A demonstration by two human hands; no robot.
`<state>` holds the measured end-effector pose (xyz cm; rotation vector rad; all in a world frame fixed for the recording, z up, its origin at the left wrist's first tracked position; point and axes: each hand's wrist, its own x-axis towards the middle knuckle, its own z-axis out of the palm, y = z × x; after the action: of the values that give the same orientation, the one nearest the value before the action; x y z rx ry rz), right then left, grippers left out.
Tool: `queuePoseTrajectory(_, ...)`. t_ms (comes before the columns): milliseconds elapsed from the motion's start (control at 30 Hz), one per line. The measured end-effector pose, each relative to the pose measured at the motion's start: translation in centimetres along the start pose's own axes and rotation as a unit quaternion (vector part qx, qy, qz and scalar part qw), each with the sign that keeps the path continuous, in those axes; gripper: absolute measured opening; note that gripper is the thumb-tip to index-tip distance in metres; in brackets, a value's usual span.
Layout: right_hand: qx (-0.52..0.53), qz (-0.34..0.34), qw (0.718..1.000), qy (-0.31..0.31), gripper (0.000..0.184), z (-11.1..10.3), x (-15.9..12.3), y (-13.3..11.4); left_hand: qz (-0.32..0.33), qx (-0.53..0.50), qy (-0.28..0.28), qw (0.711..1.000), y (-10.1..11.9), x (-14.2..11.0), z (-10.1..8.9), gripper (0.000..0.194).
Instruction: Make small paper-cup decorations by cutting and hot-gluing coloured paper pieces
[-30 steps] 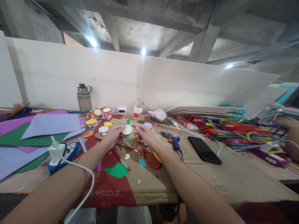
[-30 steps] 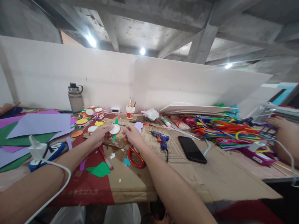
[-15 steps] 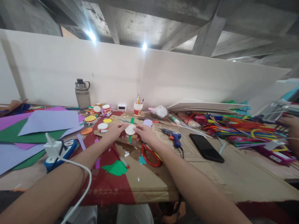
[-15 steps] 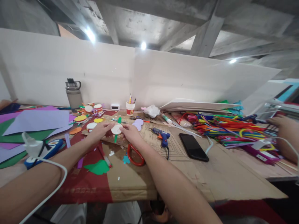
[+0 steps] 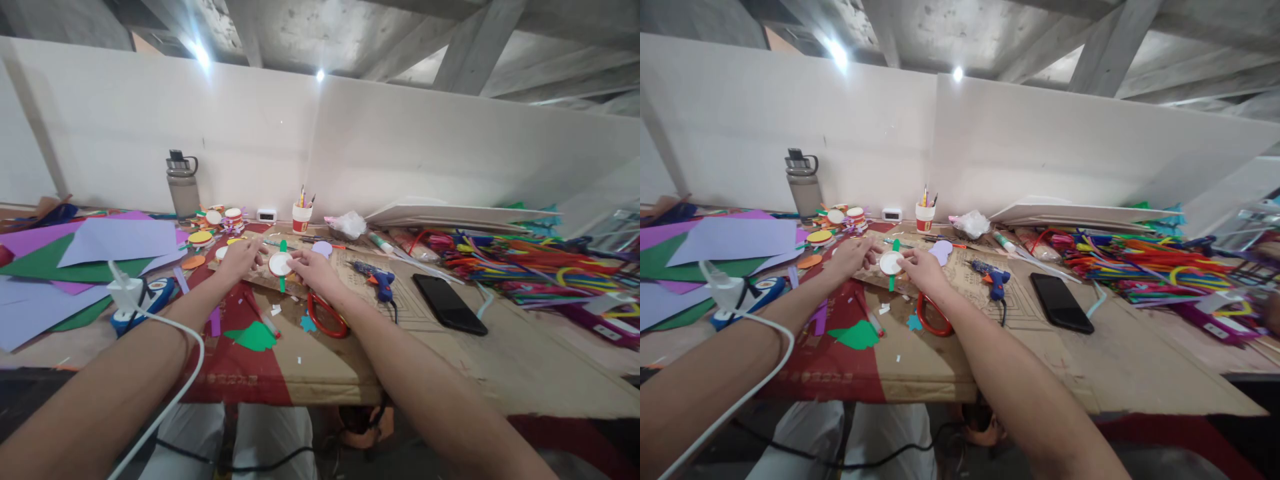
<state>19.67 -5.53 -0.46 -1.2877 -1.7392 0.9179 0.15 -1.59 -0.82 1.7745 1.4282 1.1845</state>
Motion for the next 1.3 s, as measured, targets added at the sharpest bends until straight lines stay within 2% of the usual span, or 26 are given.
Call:
queuePoseTrajectory(233,-0.14,-0.09,0.986,0.027,0.022,1.0,0.2,1.1,0.05,-0.126,0.082,0.987,1.7,0.1,-2.0,0.044)
queuePoseTrajectory(433,-0.235,-0.079,0.968,0.023,0.026,1.2,1.0,2.3,0.038,-0.218,0.098,0.97,2.3,0.1,-2.2,0.043)
queuePoseTrajectory(600,-0.266,-0.102,0.958,0.032,0.026,0.6,1.0,2.0,-0.014,-0.342,0.137,0.929,2.3,0.3,-2.3,0.039)
queuePoseTrajectory(767,-0.256,-0.126,0.957,0.044,0.025,0.3,0.7,1.6,-0.025,-0.423,0.186,0.886,3.0,0.7,-3.8,0.032)
queuePoseTrajectory(967,-0.204,-0.155,0.966,0.047,0.018,0.7,0.1,0.9,-0.007,-0.448,0.212,0.869,4.4,0.3,-5.0,0.035)
queuePoseTrajectory(1200,-0.165,-0.222,0.961,0.024,0.011,2.2,-1.7,-1.3,0.114,-0.441,0.228,0.861,5.8,-0.7,-4.8,0.04)
queuePoseTrajectory(1300,-0.144,-0.225,0.964,0.006,0.011,3.1,-2.2,-1.8,0.144,-0.377,0.234,0.885,6.0,-1.5,-3.7,0.041)
